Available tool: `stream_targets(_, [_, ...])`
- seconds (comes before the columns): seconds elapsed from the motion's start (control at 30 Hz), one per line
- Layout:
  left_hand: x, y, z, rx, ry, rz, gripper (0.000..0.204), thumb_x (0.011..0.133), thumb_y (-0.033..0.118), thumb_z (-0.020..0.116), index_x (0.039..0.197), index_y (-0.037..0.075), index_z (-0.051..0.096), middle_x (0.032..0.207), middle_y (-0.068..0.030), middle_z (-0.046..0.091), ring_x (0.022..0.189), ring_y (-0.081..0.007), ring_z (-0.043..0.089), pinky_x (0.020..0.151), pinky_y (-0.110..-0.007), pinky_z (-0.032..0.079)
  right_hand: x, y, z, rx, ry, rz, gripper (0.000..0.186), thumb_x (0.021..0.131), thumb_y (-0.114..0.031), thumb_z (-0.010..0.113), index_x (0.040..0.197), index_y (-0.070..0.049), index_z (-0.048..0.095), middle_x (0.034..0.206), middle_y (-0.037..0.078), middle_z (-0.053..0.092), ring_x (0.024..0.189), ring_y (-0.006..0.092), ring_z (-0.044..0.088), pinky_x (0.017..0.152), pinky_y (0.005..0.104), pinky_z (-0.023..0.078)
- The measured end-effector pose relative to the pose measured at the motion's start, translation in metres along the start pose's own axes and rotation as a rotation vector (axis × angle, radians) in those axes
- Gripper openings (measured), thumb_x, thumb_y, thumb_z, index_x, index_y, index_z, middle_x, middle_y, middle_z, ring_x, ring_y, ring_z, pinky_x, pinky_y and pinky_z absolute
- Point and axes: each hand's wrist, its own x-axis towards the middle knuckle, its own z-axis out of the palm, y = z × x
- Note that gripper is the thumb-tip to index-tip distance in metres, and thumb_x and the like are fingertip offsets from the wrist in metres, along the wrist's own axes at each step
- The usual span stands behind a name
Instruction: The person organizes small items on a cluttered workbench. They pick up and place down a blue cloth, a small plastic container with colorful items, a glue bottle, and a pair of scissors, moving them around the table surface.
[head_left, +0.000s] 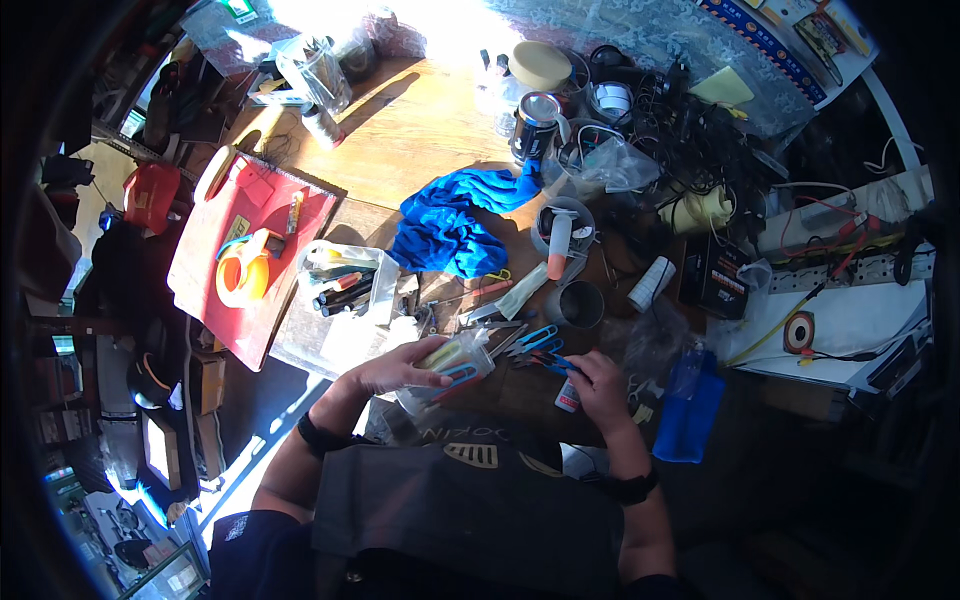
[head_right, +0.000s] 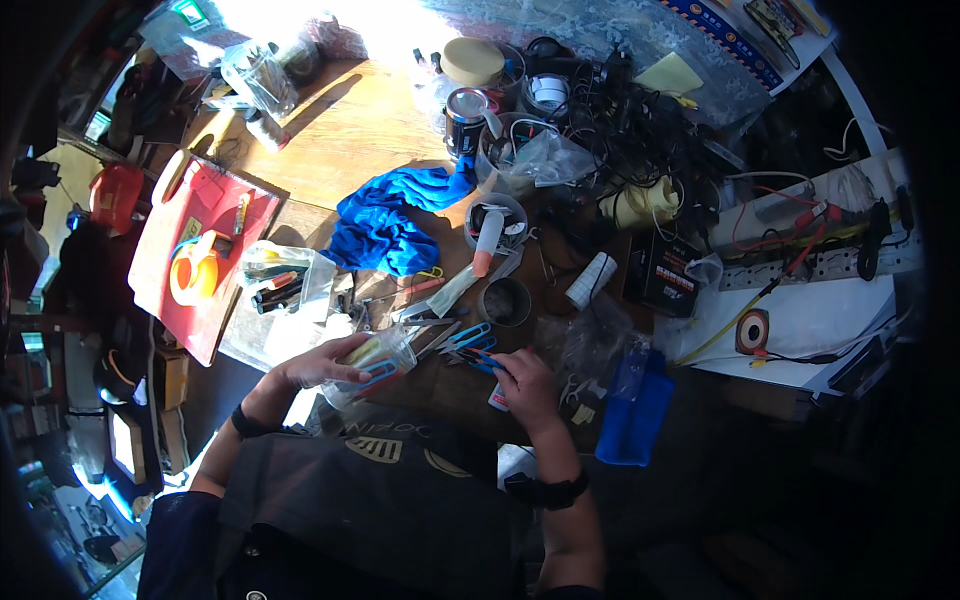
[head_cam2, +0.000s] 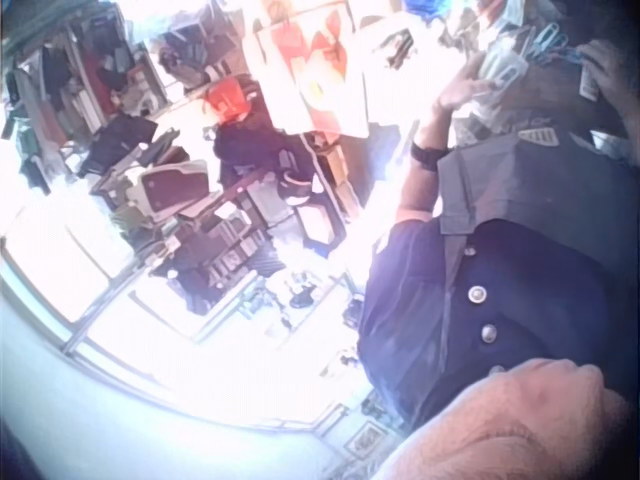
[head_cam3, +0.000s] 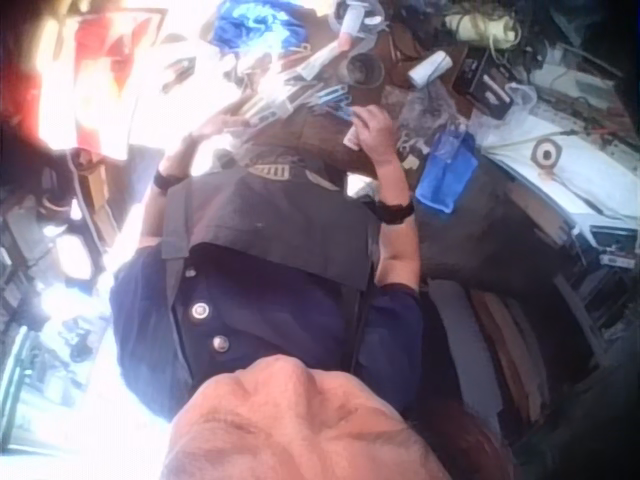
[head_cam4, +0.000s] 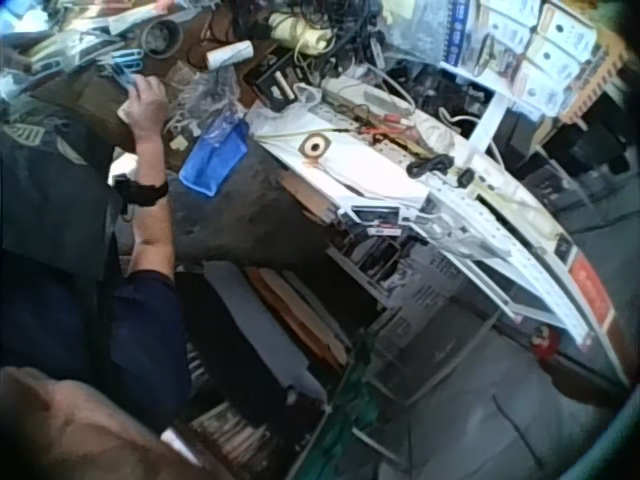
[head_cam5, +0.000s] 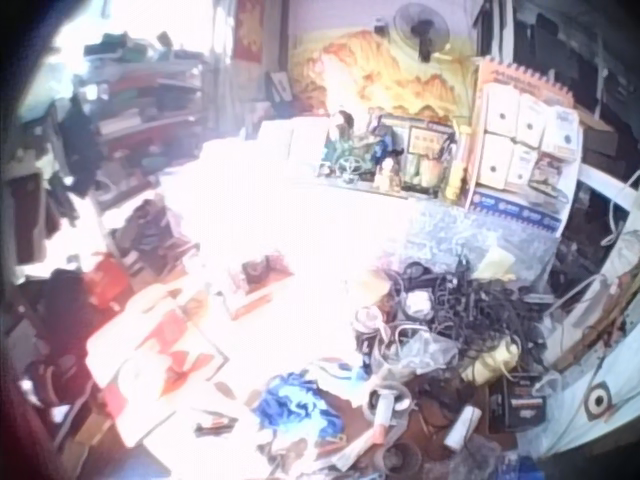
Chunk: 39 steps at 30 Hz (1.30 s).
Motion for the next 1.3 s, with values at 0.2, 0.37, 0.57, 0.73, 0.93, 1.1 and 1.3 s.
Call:
stream_targets(0.2, [0.007, 0.009, 0.008, 0.067, -0.062, 0.025, 0.073, 0.078, 0.032, 0.071, 0.134, 0.001, 0.037, 0.119, -0.0122, 0.053, 0.113, -0.0195, 0.047, 0.098, -0.031, 0.035, 0.01, -0.046, -0.003, 0.474, -0.152, 0.118, 0.029, 0.086, -0.005, 0.058, 0.115, -0.004, 0.061, 0.08, 0.003, 0.057, 0.072, 0.0075, 0.053, 0.063, 0.0218, 0.042])
stream_targets(0.37, [0.004, 0.021, 0.007, 0.133, -0.1, -0.028, 0.079, 0.076, 0.027, 0.074, 0.137, -0.001, 0.033, 0.125, -0.0127, 0.051, 0.118, -0.0209, 0.045, 0.1, -0.032, 0.033, 0.019, -0.051, -0.012, 0.44, -0.241, 0.164, 0.028, 0.085, -0.005, 0.059, 0.113, -0.004, 0.063, 0.084, 0.004, 0.058, 0.075, 0.0107, 0.055, 0.066, 0.0236, 0.043])
stream_targets(0.57, [0.005, 0.024, 0.009, 0.126, -0.126, -0.026, 0.078, 0.075, 0.025, 0.074, 0.138, 0.0, 0.034, 0.124, -0.0128, 0.052, 0.117, -0.0207, 0.046, 0.1, -0.032, 0.034, 0.019, -0.052, -0.024, 0.451, -0.33, 0.125, 0.025, 0.083, -0.006, 0.062, 0.108, -0.006, 0.066, 0.085, 0.007, 0.061, 0.077, 0.0149, 0.059, 0.071, 0.026, 0.046])
stream_targets(0.73, [0.005, 0.03, 0.016, 0.065, -0.213, -0.057, 0.068, 0.077, 0.029, 0.072, 0.132, 0.003, 0.042, 0.11, -0.0101, 0.057, 0.105, -0.0186, 0.051, 0.093, -0.031, 0.039, 0.028, -0.057, -0.021, 0.36, -0.401, -0.055, 0.026, 0.082, -0.007, 0.063, 0.108, -0.007, 0.067, 0.077, 0.004, 0.056, 0.074, 0.0138, 0.056, 0.067, 0.0258, 0.044])
stream_targets(0.93, [0.008, 0.031, 0.015, 0.197, -0.208, -0.013, 0.07, 0.077, 0.03, 0.072, 0.134, 0.004, 0.041, 0.119, -0.0125, 0.056, 0.111, -0.02, 0.051, 0.096, -0.031, 0.038, 0.03, -0.069, -0.015, 0.337, -0.424, -0.038, 0.024, 0.081, -0.005, 0.063, 0.104, -0.005, 0.068, 0.079, 0.005, 0.056, 0.076, 0.0154, 0.055, 0.07, 0.0267, 0.044])
stream_targets(1.1, [0.008, 0.031, 0.014, 0.24, -0.197, -0.011, 0.072, 0.075, 0.031, 0.072, 0.134, 0.004, 0.041, 0.119, -0.0128, 0.056, 0.111, -0.02, 0.051, 0.096, -0.031, 0.038, 0.026, -0.071, -0.009, 0.58, -0.284, 0.092, 0.018, 0.082, -0.005, 0.063, 0.1, -0.002, 0.066, 0.081, 0.003, 0.058, 0.073, 0.0106, 0.055, 0.066, 0.0236, 0.043])
stream_targets(1.3, [0.008, 0.034, 0.016, 0.258, -0.182, 0.044, 0.073, 0.075, 0.031, 0.073, 0.134, 0.002, 0.041, 0.118, -0.0132, 0.056, 0.11, -0.0202, 0.051, 0.096, -0.031, 0.039, 0.018, -0.072, 0.011, 1.104, -0.293, 0.407, 0.014, 0.083, -0.003, 0.063, 0.097, 0.0, 0.061, 0.079, 0.003, 0.061, 0.067, 0.0075, 0.055, 0.062, 0.0205, 0.044])
